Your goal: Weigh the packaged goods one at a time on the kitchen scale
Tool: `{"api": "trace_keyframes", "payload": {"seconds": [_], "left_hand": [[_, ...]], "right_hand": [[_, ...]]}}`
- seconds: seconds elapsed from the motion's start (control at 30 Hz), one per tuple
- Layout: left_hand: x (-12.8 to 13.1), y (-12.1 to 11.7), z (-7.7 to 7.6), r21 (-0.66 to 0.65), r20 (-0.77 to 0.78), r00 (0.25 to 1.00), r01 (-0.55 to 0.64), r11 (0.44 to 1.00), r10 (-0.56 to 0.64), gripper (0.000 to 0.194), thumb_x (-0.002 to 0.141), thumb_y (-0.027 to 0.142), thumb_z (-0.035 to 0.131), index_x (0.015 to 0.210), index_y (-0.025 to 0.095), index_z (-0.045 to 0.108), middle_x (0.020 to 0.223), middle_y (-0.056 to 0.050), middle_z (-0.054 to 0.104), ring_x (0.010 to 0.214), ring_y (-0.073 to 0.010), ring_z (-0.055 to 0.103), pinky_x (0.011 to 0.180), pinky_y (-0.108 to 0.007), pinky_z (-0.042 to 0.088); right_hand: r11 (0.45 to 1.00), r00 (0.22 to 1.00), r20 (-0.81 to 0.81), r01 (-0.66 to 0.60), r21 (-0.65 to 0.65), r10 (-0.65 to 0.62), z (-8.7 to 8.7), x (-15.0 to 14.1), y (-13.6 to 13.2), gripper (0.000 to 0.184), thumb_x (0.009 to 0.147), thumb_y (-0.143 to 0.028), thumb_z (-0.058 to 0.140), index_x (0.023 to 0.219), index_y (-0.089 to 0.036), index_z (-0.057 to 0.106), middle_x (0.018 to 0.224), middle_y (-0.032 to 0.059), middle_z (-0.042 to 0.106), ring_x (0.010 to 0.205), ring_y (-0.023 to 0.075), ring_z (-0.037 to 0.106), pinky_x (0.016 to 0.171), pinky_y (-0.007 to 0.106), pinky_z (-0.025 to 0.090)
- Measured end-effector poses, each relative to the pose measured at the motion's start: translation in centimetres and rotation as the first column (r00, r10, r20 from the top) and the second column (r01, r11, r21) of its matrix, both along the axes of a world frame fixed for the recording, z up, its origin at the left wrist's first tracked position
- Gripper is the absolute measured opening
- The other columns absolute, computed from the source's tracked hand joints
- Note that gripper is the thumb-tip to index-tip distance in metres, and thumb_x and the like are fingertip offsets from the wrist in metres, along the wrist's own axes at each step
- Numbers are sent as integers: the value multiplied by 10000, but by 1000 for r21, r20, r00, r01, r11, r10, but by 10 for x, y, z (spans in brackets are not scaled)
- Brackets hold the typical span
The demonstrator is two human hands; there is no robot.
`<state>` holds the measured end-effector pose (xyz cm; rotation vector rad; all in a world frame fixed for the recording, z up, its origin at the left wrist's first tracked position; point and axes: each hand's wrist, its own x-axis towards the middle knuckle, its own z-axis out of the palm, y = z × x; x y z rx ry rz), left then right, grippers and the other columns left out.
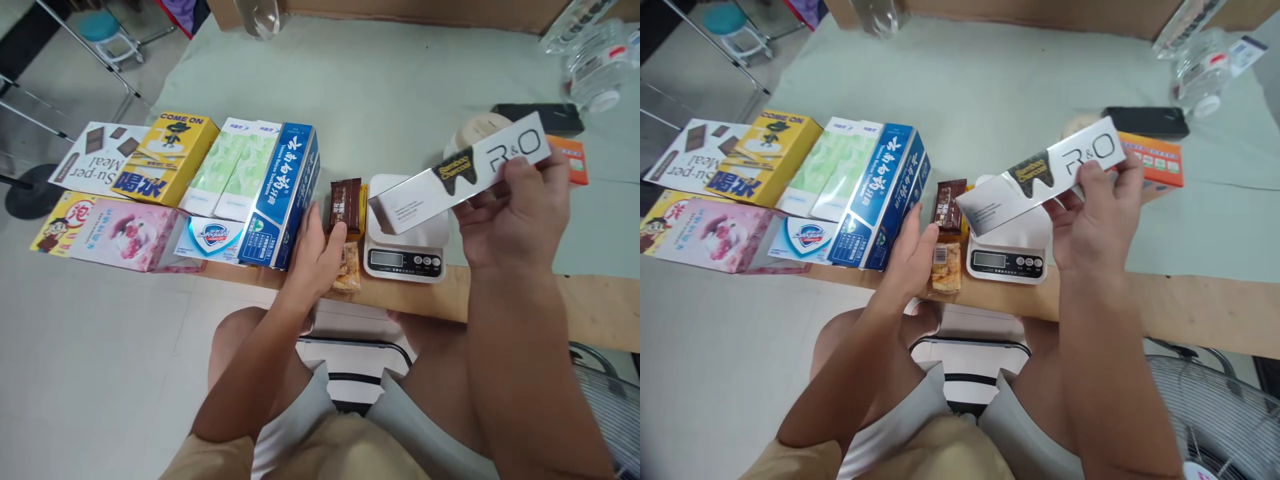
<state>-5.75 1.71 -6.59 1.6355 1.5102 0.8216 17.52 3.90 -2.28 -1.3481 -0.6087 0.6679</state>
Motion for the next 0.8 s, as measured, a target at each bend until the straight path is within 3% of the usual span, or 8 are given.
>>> {"api": "trace_keyframes", "payload": {"seconds": [0.1, 0.2, 0.3, 0.4, 0.53, 0.63, 0.73, 0.8], "left_hand": [[-3, -1, 0, -85, -8, 998, 59, 995, -60, 614, 1051, 497, 427, 1556, 148, 439, 1701, -201, 419, 1619, -328, 369, 1333, -550, 304], [0, -2, 6, -58, 16, 992, 128, 990, -128, 489, 1065, 375, 323, 1464, 182, 529, 1532, -159, 618, 1479, -293, 551, 1248, -505, 436], [4, 0, 9, -49, -15, 987, 158, 986, -159, 400, 1012, 286, 367, 1326, 201, 601, 1341, -141, 716, 1294, -303, 657, 1134, -498, 517], [3, 1, 11, -116, -84, 980, 170, 978, -181, 337, 990, 310, 421, 1225, 180, 624, 1281, -164, 724, 1267, -341, 656, 1126, -543, 514], [-5, -7, 26, -104, -52, 972, 225, 969, -231, 498, 1031, 384, 409, 1451, 130, 496, 1511, -215, 606, 1448, -359, 547, 1237, -579, 430], [-9, -26, 48, -99, -153, 967, 191, 977, -205, 671, 1018, 449, 466, 1559, 61, 379, 1631, -271, 473, 1527, -409, 465, 1251, -620, 416], [-8, -48, 63, 56, -260, 951, 185, 981, -164, 660, 963, 445, 571, 1499, 68, 484, 1576, -283, 518, 1423, -425, 566, 1154, -599, 525], [-8, -56, 66, 193, -262, 958, 175, 966, -121, 513, 947, 422, 599, 1360, 118, 610, 1477, -256, 592, 1306, -388, 644, 1064, -547, 588]], "right_hand": [[992, 990, 63, -128, 20, 127, 6, -26, 11, 528, 759, -236, 543, 1273, -294, 435, 1133, 34, 663, 861, 161, 700, 781, 372, 601], [973, 972, 66, -229, 23, 227, 10, -52, 25, 551, 834, -203, 524, 1373, -259, 424, 1182, 51, 681, 906, 145, 705, 800, 334, 614], [963, 961, 71, -267, -27, 269, 9, -66, 38, 586, 893, -163, 482, 1464, -248, 382, 1238, 58, 684, 923, 137, 719, 789, 323, 630], [952, 946, 123, -290, -97, 301, 3, -68, 51, 617, 936, -161, 471, 1531, -273, 355, 1293, 57, 683, 1001, 153, 735, 805, 341, 636], [939, 918, 217, -301, -169, 333, -7, -59, 64, 681, 940, -166, 459, 1592, -290, 307, 1343, 71, 660, 1089, 179, 719, 825, 372, 629], [944, 902, 284, -291, -157, 325, -13, -54, 71, 700, 944, -184, 458, 1612, -285, 279, 1378, 91, 646, 1130, 199, 713, 834, 393, 617], [943, 894, 302, -300, -145, 331, -18, -60, 77, 645, 934, -204, 492, 1566, -257, 378, 1343, 88, 666, 1118, 211, 720, 850, 409, 609], [933, 885, 298, -323, -161, 358, -20, -68, 78, 573, 931, -219, 505, 1503, -235, 473, 1292, 86, 687, 1099, 209, 720, 846, 391, 612]]}}
